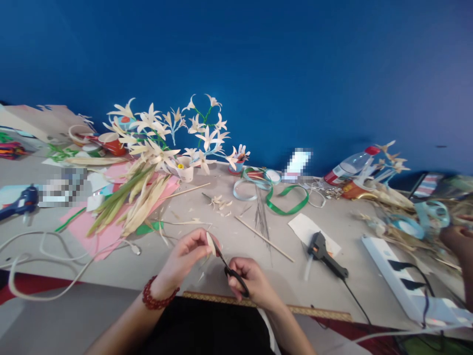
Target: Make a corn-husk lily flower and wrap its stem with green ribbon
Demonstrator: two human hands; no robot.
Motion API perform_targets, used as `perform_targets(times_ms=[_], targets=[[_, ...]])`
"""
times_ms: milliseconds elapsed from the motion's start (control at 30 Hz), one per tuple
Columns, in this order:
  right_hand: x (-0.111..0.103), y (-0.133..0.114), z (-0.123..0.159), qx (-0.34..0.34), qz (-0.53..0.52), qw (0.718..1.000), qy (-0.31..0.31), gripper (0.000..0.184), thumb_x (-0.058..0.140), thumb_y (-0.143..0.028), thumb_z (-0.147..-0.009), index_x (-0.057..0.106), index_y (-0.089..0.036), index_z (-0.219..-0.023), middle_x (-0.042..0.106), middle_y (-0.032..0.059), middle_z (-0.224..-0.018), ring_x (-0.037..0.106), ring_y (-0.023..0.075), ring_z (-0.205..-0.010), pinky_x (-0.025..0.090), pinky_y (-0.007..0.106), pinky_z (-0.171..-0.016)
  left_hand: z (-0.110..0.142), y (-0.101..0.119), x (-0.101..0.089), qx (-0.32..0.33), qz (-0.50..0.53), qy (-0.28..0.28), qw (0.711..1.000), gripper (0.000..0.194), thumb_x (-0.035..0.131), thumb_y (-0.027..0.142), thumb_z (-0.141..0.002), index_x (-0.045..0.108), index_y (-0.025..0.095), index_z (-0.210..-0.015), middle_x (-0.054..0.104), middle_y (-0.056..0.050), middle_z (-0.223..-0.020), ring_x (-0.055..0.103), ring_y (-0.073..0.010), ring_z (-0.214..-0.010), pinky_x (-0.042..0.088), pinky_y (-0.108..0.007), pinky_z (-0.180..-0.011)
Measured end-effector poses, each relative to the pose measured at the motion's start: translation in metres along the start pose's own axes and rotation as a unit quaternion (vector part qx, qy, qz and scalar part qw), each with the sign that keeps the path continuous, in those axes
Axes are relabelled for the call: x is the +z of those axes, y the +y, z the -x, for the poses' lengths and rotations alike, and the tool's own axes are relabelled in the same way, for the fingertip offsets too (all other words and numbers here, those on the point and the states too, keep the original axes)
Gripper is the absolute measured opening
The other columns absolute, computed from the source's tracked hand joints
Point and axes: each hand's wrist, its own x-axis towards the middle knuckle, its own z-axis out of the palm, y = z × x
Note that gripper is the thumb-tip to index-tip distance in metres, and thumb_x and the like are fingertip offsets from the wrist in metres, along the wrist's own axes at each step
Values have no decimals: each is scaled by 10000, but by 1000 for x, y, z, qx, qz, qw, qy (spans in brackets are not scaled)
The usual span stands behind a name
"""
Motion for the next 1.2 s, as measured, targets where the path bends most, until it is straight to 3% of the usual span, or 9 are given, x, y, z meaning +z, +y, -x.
perform_targets(times_ms=[200, 567, 1200], targets=[[0, 0, 0, 4, 1, 1000, -3, 546, 762, -651, -625, 475, -188, -655, 492, -78, -420, 382, 55, -359, 225, 176, -382, -1, -1, -2, 4, 8, 1, 1000, 119, 607, 204, -824, 576, 179, -712, 668, -66, -856, 568, -193, -775, 410, -306, -740], [0, -5, 1, -8, 0, 1000, -23, 547, 742, -664, -649, 502, -173, -677, 553, -39, -455, 411, 62, -376, 237, 180, -392, -2, 1, -7, -8, -21, -64, 998, 114, 577, 172, -851, 573, 165, -737, 668, -51, -867, 591, -183, -822, 424, -295, -800], [0, -5, 1, -7, -11, 999, -35, 534, 733, -654, -669, 494, -177, -676, 516, -60, -429, 375, 56, -363, 225, 177, -386, -2, 0, -11, -5, -42, -82, 996, 107, 572, 171, -846, 561, 169, -740, 657, -56, -893, 575, -190, -841, 416, -303, -805]])
